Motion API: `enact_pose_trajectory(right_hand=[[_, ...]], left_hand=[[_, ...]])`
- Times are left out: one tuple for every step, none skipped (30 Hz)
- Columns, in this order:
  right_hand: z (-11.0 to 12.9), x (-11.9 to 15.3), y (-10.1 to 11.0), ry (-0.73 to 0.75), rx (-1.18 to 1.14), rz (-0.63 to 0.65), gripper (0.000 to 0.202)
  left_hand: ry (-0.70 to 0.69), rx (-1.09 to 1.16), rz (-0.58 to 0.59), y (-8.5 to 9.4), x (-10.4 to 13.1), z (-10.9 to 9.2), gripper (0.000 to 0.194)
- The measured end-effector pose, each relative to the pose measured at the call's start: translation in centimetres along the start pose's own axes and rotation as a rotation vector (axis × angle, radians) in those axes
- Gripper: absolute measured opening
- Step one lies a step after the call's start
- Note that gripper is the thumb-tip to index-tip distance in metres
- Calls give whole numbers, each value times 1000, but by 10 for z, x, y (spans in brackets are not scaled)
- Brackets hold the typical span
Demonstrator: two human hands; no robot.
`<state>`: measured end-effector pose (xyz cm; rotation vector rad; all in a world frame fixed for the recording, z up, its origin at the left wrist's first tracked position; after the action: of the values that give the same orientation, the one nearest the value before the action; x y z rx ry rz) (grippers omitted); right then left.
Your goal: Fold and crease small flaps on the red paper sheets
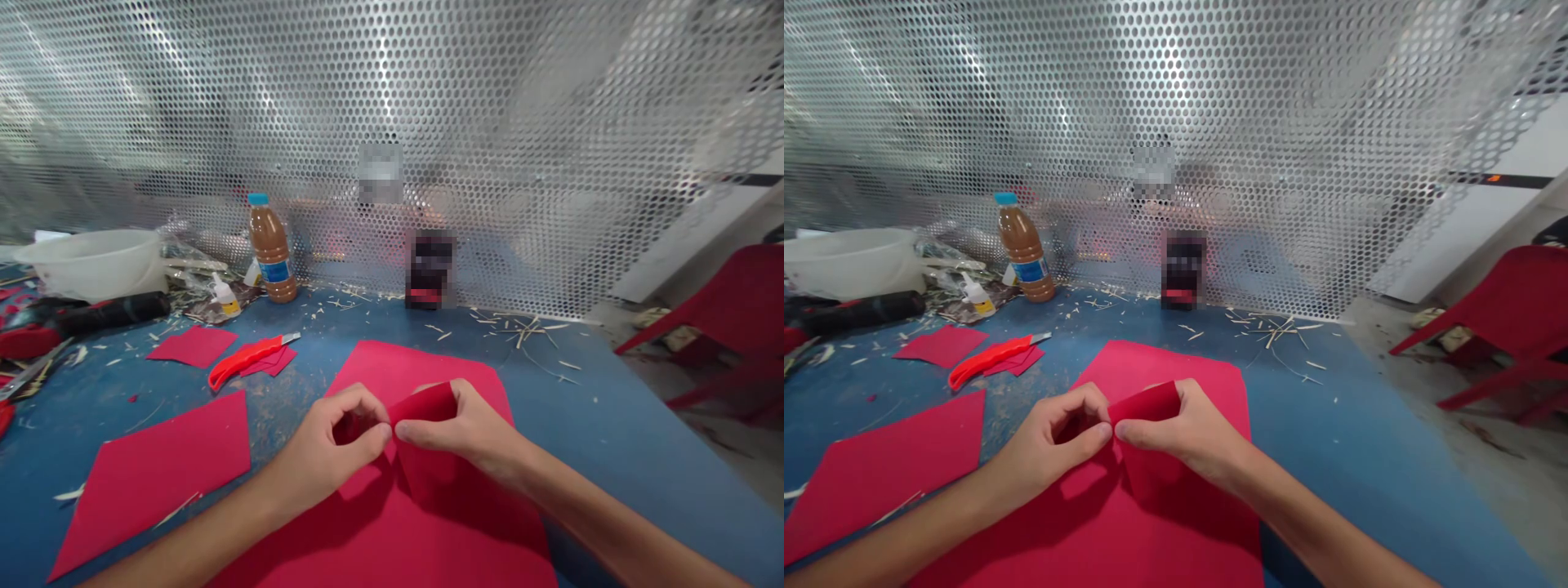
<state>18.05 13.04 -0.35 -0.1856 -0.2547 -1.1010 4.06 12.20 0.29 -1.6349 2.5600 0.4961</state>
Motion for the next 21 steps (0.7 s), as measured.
enact_pose_trajectory(right_hand=[[0, 0, -1, 6, 22, 16, 22], [1, -1, -2, 20, 42, 33, 22], [3, -1, -2, 36, 60, 47, 23], [4, 0, -3, 52, 73, 55, 25], [5, 0, -3, 62, 80, 54, 28], [6, 0, -3, 67, 80, 50, 31], [6, 1, -4, 66, 76, 50, 33], [7, 2, -5, 63, 68, 53, 34], [7, 2, -6, 58, 53, 57, 36], [8, 3, -7, 53, 29, 57, 36], [7, 4, -8, 44, -1, 54, 36], [6, 5, -9, 29, -37, 47, 35], [5, 5, -9, 15, -76, 36, 33], [4, 6, -9, 2, -113, 27, 32], [3, 6, -10, -7, -145, 23, 29], [2, 7, -11, -10, -170, 22, 28], [1, 8, -12, -11, -190, 20, 26], [1, 8, -12, -12, -208, 13, 25], [0, 9, -13, -17, -225, 6, 25], [-1, 9, -13, -28, -245, -3, 25], [-3, 10, -13, -42, -267, -14, 26]], left_hand=[[-6, 0, -2, 0, 0, -1, 11], [-13, 0, -5, 0, 0, -1, 11], [-18, -1, -8, 0, 0, -2, 11], [-22, -2, -11, 0, 1, -3, 11], [-24, -5, -13, 0, 1, -3, 11], [-25, -7, -12, 0, 0, -4, 11], [-28, -8, -11, 0, 0, -4, 11], [-30, -9, -9, 0, 0, -4, 12], [-35, -6, -6, 0, 0, -5, 11], [-41, 1, -4, 0, 0, -5, 11], [-44, 15, -2, 1, 0, -4, 11], [-43, 32, -1, 1, 1, -3, 11], [-39, 50, -2, 2, 1, -2, 11], [-32, 68, -4, 2, 2, 0, 10], [-24, 82, -8, 3, 3, 1, 10], [-15, 92, -13, 3, 3, 2, 10], [-8, 99, -19, 3, 4, 3, 11], [-1, 102, -24, 2, 4, 3, 11], [9, 111, -28, 1, 4, 3, 13], [20, 128, -34, 0, 4, 3, 14], [34, 155, -42, -1, 4, 2, 16]])
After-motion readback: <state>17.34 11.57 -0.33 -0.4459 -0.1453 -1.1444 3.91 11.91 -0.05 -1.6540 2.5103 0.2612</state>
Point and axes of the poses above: each hand's wrist, its own x-axis away from the middle knuckle, its own y-axis out of the back of the hand, z = x × y, the point moved 9 cm from there along -x, towards the middle knuckle, and after that the axes turned 4 degrees about -y, right-handed, at the moved point
